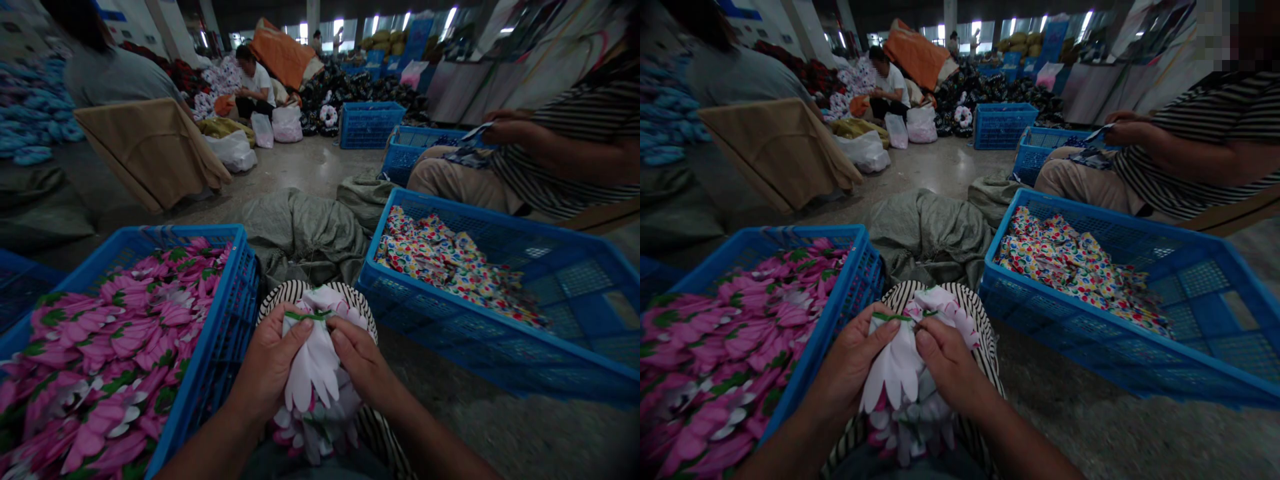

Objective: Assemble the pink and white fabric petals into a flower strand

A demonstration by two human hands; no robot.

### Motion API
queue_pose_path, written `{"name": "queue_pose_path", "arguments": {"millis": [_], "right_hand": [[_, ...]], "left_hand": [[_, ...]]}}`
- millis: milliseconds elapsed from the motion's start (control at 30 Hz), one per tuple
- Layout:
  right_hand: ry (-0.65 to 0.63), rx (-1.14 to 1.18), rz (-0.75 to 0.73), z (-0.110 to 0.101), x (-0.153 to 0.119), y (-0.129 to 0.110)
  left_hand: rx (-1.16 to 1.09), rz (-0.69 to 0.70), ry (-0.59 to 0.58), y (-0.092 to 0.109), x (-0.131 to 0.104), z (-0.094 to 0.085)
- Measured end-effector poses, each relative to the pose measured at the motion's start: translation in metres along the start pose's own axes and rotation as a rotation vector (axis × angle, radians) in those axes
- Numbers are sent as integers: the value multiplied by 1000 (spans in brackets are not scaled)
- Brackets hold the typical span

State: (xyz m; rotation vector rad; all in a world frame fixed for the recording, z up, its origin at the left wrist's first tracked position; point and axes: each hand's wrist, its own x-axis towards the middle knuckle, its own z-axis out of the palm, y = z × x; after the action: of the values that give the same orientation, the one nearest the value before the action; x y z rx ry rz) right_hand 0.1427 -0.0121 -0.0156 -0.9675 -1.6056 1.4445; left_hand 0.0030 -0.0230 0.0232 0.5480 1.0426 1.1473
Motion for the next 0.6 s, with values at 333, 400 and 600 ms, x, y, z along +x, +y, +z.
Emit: {"name": "queue_pose_path", "arguments": {"millis": [333,400,600], "right_hand": [[-7,156,30,0,-2,-1],[-8,171,35,1,-2,0],[-1,197,32,1,0,1]], "left_hand": [[-8,-15,-69,-4,1,1],[-8,-27,-81,-4,1,1],[-35,-49,-102,-5,0,2]]}}
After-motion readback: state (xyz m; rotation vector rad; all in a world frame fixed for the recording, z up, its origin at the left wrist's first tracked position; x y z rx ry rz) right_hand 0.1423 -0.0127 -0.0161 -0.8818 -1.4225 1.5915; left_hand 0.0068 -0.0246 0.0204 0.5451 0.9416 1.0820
